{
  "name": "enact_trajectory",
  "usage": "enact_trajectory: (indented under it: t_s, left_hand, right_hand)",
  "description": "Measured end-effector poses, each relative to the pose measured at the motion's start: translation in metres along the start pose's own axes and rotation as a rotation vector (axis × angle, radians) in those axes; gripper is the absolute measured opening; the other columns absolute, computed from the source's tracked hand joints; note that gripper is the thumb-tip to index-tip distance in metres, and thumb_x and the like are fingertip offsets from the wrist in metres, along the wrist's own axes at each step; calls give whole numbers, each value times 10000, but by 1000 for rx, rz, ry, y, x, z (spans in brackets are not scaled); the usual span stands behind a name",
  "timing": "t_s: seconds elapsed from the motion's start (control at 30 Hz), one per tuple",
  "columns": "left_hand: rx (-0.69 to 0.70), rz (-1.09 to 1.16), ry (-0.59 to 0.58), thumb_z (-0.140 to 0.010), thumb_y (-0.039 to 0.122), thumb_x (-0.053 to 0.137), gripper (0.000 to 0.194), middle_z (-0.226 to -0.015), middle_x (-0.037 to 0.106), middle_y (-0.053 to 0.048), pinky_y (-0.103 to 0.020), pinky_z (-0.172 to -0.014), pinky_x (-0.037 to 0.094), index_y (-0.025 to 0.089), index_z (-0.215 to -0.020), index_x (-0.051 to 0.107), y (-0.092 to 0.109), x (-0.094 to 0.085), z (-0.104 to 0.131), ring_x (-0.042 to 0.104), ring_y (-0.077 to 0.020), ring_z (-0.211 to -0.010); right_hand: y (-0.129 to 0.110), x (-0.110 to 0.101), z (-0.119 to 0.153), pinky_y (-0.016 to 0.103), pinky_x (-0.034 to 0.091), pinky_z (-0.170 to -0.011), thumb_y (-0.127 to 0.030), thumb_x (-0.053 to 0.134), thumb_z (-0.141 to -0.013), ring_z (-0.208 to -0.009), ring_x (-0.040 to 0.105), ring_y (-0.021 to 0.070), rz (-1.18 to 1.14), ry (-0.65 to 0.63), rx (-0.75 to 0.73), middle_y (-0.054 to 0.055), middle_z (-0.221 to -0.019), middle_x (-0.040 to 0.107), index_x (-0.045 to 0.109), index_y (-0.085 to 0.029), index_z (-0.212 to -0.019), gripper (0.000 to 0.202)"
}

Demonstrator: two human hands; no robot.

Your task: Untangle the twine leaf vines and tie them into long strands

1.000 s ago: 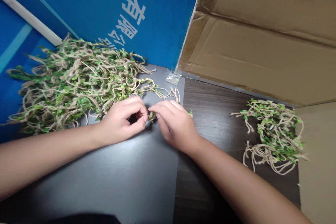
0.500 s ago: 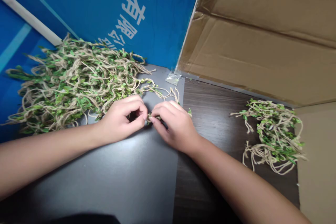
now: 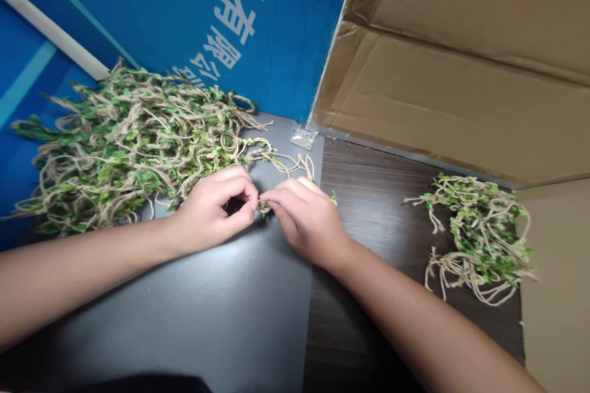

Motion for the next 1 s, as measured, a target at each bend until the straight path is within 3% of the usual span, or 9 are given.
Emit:
enact_trajectory:
  t_s: [0.13,0.27,0.43,0.63,0.83,1.0]
  left_hand:
    - [14,-79,22,-905,155,577,131,-794,587,-19,-320,-781,406,166,-788,634,2,-2,0,523,-165,-797]
    - [-37,-57,42,-897,157,579,125,-790,571,-18,-296,-730,405,166,-782,627,-2,-4,0,527,-159,-783]
    - [-76,-4,51,-877,132,569,116,-805,574,-12,-261,-676,405,163,-782,627,-4,-5,1,537,-132,-747]
    - [-56,35,62,-880,118,580,118,-792,566,-4,-247,-656,402,154,-780,631,-3,-5,-1,526,-115,-727]
    - [-68,52,8,-908,135,582,132,-796,561,-4,-250,-673,402,150,-785,626,-4,-3,-1,524,-116,-739]
    - [-59,46,-59,-966,242,607,175,-806,556,-12,-270,-678,399,152,-818,627,-3,2,1,519,-126,-739]
  right_hand:
    - [-3,-6,-2,348,519,-847,-116,553,-1007,-925,643,170,-103,19,2,50,-994,704,624,-222,-1065,140]
    - [-7,-4,-3,381,507,-894,-188,568,-996,-1002,633,193,-176,-86,15,76,-1093,681,561,-221,-971,43]
    - [-2,6,1,375,484,-829,-402,719,-935,-978,593,217,7,-143,25,85,-1117,651,469,-221,-842,322]
    - [0,6,4,355,435,-760,-217,634,-977,-829,572,179,179,-40,-4,32,-888,652,449,-217,-790,263]
    - [-3,3,4,351,423,-728,-252,656,-971,-779,536,159,164,-24,-41,29,-869,648,550,-198,-759,243]
    - [-5,4,5,343,418,-714,-240,657,-975,-776,522,156,165,-30,-86,33,-863,647,598,-192,-764,225]
Point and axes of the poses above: each hand's wrist, its own z-axis away from the middle knuckle, its own x-axis out of the palm, y = z × x, the point moved 6 cm from there along -z, towards the middle knuckle
